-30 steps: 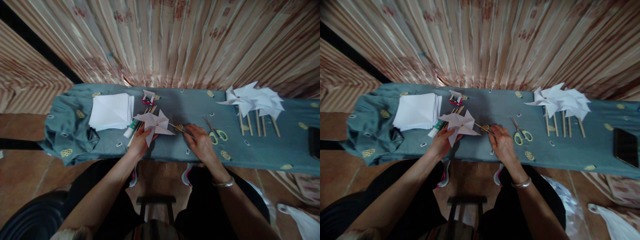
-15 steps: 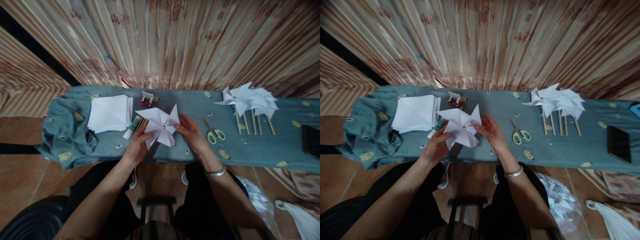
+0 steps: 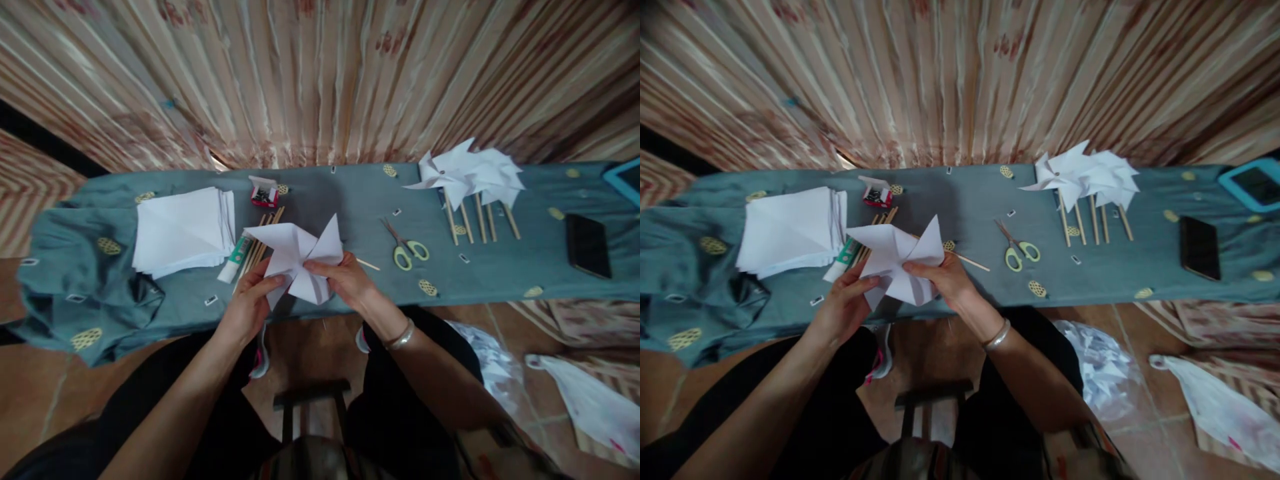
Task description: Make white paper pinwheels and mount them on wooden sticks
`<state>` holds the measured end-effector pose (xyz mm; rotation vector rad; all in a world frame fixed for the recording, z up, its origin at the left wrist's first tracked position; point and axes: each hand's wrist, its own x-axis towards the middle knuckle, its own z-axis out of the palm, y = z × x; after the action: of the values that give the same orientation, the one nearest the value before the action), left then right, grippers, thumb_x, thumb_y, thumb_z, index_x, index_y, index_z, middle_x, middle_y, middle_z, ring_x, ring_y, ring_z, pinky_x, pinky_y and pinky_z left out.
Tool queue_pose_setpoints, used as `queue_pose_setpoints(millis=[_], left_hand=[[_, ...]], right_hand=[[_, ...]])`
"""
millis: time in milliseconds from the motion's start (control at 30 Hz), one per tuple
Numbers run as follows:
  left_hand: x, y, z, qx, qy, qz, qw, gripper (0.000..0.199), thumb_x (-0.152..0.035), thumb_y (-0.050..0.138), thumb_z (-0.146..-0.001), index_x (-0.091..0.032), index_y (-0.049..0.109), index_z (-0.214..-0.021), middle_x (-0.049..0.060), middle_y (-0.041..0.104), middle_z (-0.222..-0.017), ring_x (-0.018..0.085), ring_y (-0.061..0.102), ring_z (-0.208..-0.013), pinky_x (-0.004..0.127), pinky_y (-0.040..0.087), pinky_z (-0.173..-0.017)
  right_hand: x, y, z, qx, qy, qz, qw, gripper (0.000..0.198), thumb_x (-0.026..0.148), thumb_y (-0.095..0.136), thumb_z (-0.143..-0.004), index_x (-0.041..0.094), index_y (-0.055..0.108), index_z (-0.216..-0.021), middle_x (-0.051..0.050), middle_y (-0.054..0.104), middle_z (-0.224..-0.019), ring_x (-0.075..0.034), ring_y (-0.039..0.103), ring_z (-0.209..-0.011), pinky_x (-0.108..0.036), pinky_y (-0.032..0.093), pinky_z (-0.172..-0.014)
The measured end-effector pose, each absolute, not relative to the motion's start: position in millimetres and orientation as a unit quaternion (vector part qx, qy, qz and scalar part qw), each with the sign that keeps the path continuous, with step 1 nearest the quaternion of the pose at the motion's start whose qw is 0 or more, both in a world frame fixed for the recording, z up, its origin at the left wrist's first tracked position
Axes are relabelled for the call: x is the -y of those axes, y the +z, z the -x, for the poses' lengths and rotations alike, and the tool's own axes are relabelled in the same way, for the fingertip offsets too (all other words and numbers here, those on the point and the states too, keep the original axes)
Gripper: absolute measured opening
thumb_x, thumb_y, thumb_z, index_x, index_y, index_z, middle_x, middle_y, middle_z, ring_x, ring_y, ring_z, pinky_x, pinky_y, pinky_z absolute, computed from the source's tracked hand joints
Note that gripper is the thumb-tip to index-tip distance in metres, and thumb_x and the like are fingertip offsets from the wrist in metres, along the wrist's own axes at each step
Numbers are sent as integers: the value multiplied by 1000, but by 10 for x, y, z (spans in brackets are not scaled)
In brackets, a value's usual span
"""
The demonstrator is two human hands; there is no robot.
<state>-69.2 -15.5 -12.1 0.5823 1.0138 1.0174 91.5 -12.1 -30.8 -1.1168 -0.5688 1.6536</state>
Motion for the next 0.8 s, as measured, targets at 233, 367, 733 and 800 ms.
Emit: queue_pose_setpoints(millis=[233, 367, 733, 800], left_hand=[[126, -67, 716, -426, 456, -280, 730, 38, -43, 78, -62, -20, 75, -92, 8, 75, -97, 26, 68, -92, 33, 55, -76], [12, -139, 691, -434, 455, -283, 725, 51, -59, 67, -71, -15, 74, -94, 13, 74, -96, 25, 68, -88, 32, 55, -73], [-175, -284, 124, -424, 410, -666, 456, 16, -17, 70, -75, -27, 78, -85, 6, 71, -99, 22, 59, -101, 35, 39, -100], [-210, -353, -66, -382, 375, -728, 429, 22, -13, 65, -78, -28, 76, -90, 7, 71, -109, 24, 56, -110, 40, 35, -105]], right_hand=[[183, -279, -990, 257, 643, 494, 525, 29, 28, 83, -53, 18, 73, -78, 0, 76, -82, -18, 68, -74, -37, 56, -78], [403, -96, -1125, 436, 526, 549, 481, 18, 34, 75, -69, 19, 71, -78, -1, 74, -76, -18, 66, -70, -33, 55, -67], [1103, 427, -1179, 848, 214, 308, 373, 20, 10, 46, -92, 16, 65, -89, -4, 73, -86, -15, 62, -83, -26, 50, -75], [1113, 439, -1189, 853, 225, 300, 362, 22, 10, 44, -93, 15, 65, -89, -3, 73, -86, -15, 62, -83, -26, 50, -75]])
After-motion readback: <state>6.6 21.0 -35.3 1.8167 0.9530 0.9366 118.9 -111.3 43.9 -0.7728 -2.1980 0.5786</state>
